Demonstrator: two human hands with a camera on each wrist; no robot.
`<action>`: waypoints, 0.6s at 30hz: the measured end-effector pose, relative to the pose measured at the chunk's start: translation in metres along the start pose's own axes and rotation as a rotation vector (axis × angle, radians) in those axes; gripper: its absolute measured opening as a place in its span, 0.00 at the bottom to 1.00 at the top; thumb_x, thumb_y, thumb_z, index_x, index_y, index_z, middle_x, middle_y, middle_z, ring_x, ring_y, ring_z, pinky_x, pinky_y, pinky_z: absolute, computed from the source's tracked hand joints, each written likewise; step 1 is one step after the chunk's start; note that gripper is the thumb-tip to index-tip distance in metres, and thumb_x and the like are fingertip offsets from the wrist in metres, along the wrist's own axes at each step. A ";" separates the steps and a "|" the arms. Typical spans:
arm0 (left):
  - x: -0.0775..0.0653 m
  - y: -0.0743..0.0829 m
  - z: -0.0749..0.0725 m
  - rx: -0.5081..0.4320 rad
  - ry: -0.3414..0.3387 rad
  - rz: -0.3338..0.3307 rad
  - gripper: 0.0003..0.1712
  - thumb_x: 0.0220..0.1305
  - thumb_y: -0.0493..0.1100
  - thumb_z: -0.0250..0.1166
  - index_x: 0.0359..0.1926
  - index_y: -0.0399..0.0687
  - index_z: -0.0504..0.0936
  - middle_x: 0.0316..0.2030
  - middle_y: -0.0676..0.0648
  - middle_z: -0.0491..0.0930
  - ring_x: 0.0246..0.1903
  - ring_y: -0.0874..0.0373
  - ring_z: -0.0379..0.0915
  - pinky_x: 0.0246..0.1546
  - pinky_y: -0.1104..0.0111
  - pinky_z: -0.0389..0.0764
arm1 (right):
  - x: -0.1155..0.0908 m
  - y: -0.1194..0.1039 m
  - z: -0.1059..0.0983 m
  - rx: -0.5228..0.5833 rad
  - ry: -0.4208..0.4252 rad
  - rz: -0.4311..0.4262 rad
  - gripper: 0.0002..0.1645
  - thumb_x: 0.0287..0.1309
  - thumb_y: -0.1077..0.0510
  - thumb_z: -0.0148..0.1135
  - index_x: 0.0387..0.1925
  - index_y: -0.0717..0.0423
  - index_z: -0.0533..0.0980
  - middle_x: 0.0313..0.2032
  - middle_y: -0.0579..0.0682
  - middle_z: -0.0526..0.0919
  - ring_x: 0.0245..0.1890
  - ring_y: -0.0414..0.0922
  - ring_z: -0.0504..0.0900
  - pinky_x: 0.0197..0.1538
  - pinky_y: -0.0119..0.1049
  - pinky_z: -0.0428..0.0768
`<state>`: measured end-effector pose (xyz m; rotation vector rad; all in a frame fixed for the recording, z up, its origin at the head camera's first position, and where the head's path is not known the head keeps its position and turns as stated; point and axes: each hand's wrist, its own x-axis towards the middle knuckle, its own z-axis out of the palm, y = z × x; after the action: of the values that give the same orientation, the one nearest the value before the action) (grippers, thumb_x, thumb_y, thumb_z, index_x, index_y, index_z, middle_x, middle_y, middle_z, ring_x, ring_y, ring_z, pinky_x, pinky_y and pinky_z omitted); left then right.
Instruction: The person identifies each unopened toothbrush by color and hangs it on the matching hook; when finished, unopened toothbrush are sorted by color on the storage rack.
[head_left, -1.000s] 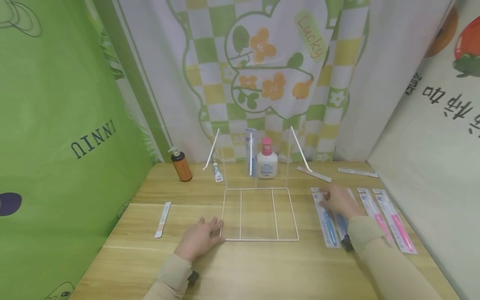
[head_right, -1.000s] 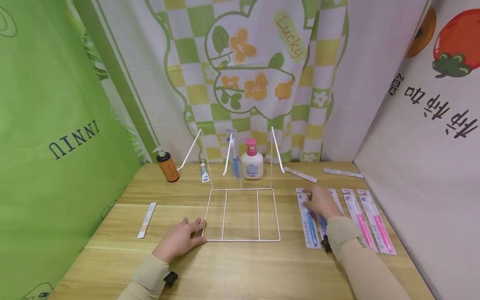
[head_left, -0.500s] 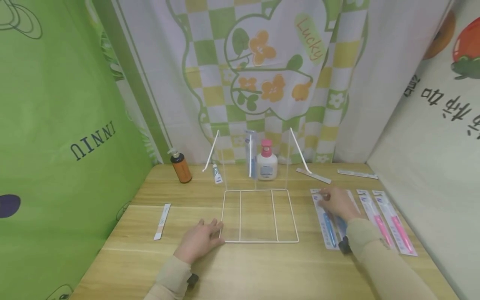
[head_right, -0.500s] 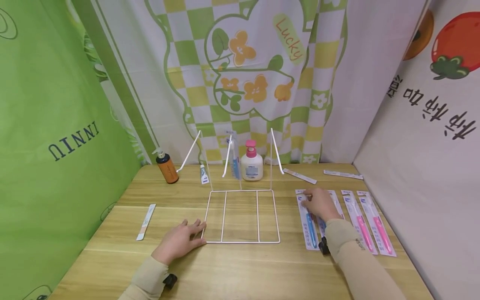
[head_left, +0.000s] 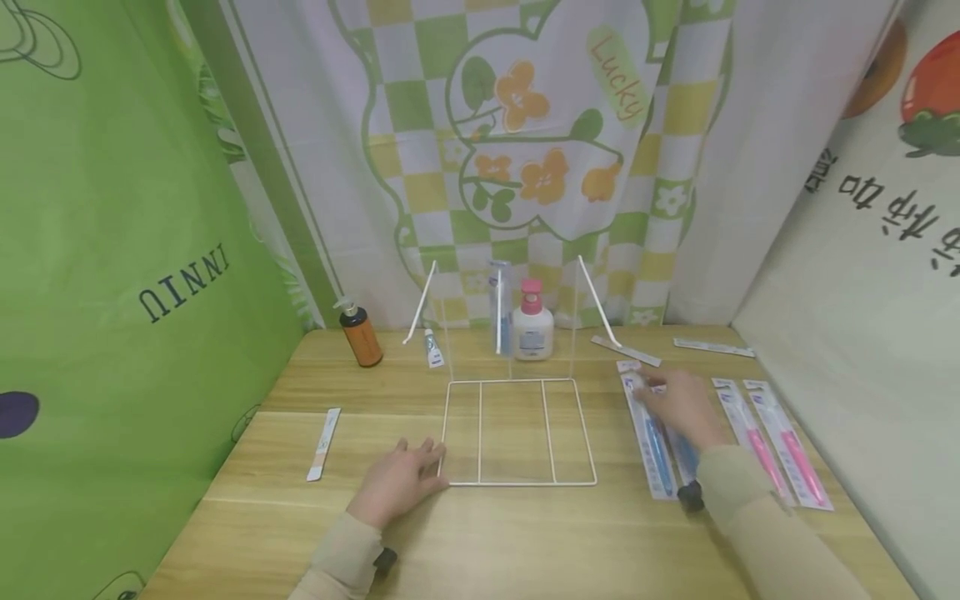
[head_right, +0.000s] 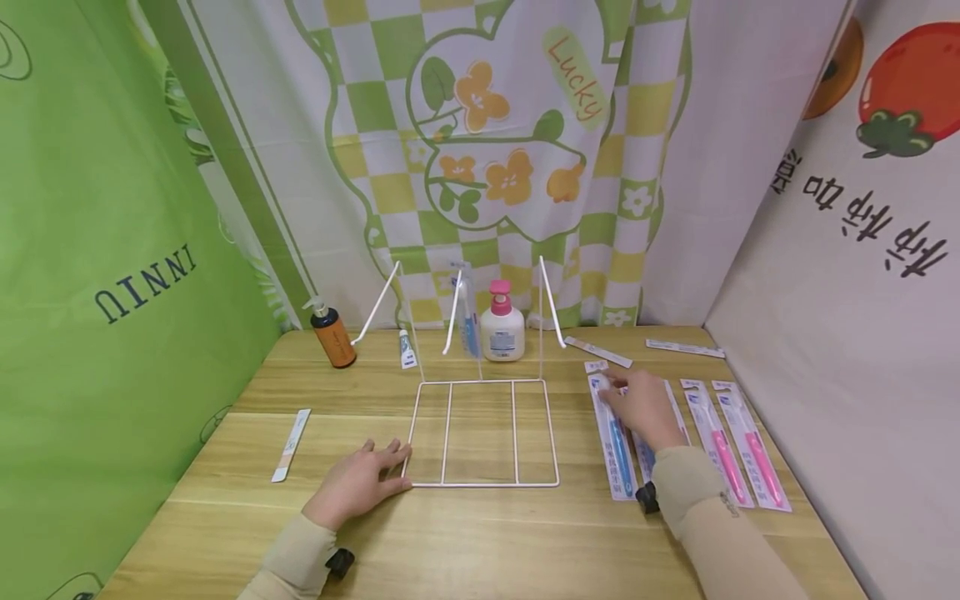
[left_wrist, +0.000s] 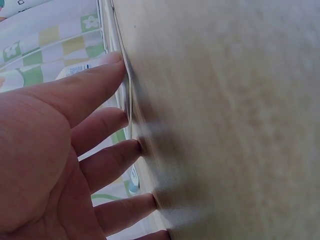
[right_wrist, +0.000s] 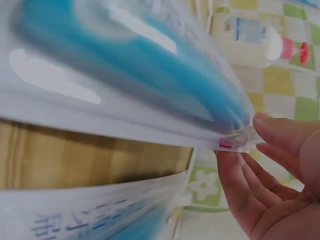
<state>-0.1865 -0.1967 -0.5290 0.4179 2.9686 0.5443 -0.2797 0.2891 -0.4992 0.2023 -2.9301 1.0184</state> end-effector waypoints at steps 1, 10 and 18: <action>0.000 0.000 0.000 0.000 -0.001 0.000 0.36 0.70 0.62 0.71 0.72 0.51 0.82 0.73 0.40 0.75 0.71 0.17 0.61 0.67 0.22 0.64 | -0.003 -0.004 -0.001 0.011 0.012 -0.007 0.33 0.75 0.46 0.65 0.73 0.57 0.76 0.65 0.70 0.80 0.38 0.60 0.88 0.52 0.66 0.85; -0.001 0.000 0.000 -0.009 0.000 0.000 0.36 0.70 0.62 0.71 0.71 0.50 0.82 0.73 0.40 0.75 0.71 0.17 0.62 0.67 0.23 0.64 | -0.023 -0.052 0.001 0.074 0.211 -0.141 0.27 0.72 0.53 0.72 0.68 0.55 0.80 0.58 0.68 0.86 0.38 0.56 0.93 0.25 0.34 0.87; -0.001 0.000 0.000 0.001 -0.002 -0.002 0.36 0.70 0.62 0.71 0.72 0.51 0.81 0.73 0.40 0.75 0.71 0.18 0.62 0.67 0.23 0.64 | -0.039 -0.093 0.008 0.138 0.326 -0.296 0.29 0.66 0.60 0.77 0.67 0.55 0.82 0.64 0.66 0.83 0.39 0.58 0.93 0.32 0.36 0.91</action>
<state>-0.1856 -0.1964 -0.5292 0.4150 2.9667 0.5423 -0.2286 0.2165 -0.4514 0.4160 -2.4520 1.0873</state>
